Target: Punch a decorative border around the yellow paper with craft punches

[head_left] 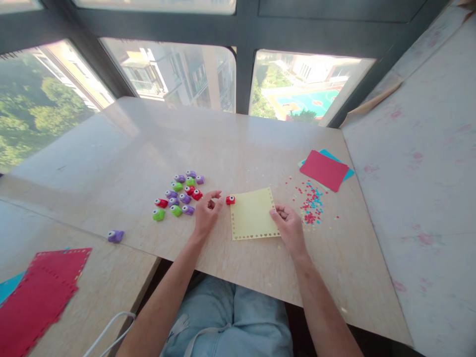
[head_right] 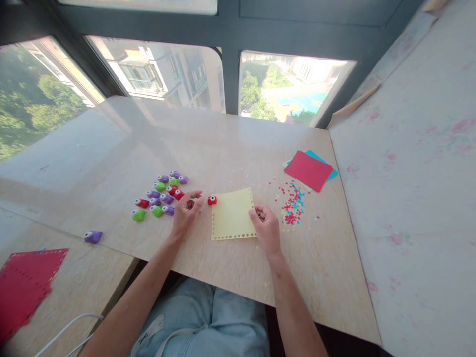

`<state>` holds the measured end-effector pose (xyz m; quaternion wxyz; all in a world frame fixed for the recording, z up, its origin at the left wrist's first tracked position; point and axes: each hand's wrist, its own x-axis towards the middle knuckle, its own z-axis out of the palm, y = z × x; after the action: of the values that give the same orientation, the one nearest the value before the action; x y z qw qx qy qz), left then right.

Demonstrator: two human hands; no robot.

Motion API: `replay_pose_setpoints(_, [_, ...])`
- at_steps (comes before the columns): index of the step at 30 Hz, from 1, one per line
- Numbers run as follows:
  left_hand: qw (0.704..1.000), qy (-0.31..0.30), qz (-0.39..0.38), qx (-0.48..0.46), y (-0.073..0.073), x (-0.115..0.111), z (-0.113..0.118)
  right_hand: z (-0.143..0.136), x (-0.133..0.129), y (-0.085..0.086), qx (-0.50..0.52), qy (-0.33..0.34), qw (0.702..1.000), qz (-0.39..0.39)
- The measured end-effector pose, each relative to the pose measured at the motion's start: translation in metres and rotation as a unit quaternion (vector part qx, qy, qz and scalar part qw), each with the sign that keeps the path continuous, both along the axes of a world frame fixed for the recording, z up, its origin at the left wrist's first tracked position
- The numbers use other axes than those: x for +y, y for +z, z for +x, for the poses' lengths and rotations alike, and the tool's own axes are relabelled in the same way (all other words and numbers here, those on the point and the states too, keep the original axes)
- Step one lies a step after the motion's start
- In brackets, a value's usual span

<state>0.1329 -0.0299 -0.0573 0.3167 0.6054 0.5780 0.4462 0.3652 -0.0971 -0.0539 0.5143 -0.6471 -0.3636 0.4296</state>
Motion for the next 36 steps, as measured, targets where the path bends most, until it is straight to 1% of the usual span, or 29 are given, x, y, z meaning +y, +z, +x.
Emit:
replay_pose_setpoints(5, [0.998, -0.030, -0.039, -0.025, 0.002, 0.003, -0.004, -0.002, -0.006, 0.006, 0.006, -0.005, 1.000, -0.016])
replay_pose_setpoints(9, [0.996, -0.055, -0.070, -0.022, 0.005, 0.008, -0.008, -0.001, -0.010, 0.008, 0.005, -0.015, 0.999, -0.038])
replay_pose_setpoints(15, [0.996, -0.059, -0.071, -0.012, 0.004, 0.008, -0.009, 0.000, -0.015, 0.008, 0.001, -0.019, 0.998, -0.054])
replay_pose_setpoints(19, [0.997, -0.050, -0.059, 0.010, 0.007, 0.004, -0.005, 0.001, -0.017, 0.007, 0.004, -0.019, 0.998, -0.057])
replay_pose_setpoints(23, [0.996, -0.038, -0.020, 0.072, 0.010, 0.002, -0.002, 0.000, -0.017, 0.007, -0.004, -0.029, 0.998, -0.057])
replay_pose_setpoints(26, [0.994, -0.039, 0.003, 0.098, 0.009, 0.001, 0.000, -0.001, -0.016, 0.007, -0.020, -0.039, 0.998, -0.055])
replay_pose_setpoints(31, [0.987, -0.079, 0.014, 0.142, 0.007, -0.001, 0.001, -0.003, -0.016, 0.007, -0.036, -0.048, 0.997, -0.049])
replay_pose_setpoints(36, [0.978, -0.111, 0.033, 0.173, 0.007, -0.004, 0.001, -0.002, -0.016, 0.001, -0.048, -0.072, 0.996, -0.036])
